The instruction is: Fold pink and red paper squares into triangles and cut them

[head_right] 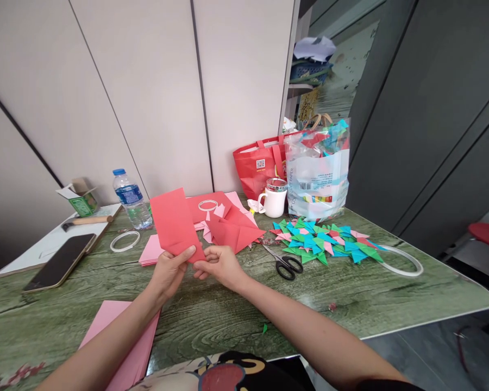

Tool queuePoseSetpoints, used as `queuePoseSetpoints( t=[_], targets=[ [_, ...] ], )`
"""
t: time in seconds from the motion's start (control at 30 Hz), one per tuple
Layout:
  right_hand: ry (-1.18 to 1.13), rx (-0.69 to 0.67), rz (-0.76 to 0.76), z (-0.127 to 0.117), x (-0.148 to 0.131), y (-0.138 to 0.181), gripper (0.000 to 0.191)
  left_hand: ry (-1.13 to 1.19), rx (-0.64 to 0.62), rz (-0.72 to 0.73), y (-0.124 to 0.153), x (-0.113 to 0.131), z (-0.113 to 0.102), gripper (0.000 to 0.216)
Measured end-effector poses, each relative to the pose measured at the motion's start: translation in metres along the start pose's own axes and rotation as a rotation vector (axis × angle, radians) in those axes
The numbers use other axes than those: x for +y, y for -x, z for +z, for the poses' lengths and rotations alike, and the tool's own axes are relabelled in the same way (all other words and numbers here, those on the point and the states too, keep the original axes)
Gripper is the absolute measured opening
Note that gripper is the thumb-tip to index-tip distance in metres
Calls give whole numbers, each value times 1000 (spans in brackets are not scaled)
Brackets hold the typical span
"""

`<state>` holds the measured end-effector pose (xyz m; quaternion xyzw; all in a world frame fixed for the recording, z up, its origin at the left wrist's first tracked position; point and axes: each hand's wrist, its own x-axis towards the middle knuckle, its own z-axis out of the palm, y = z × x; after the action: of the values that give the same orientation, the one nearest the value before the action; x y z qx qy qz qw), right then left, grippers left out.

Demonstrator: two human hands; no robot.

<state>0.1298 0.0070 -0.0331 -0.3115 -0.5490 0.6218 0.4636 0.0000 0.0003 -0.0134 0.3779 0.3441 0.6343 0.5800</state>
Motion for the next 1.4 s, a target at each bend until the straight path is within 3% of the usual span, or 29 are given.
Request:
queuePoseSetpoints(
  t=[0.9,1.4],
  targets=[
    [92,-5,-37,-5,4,2,36,22,84,46,-3,-3,3,26],
    [81,-26,-35,-6,6,1,35,15,56,19,-3,-2,2,26]
  ],
)
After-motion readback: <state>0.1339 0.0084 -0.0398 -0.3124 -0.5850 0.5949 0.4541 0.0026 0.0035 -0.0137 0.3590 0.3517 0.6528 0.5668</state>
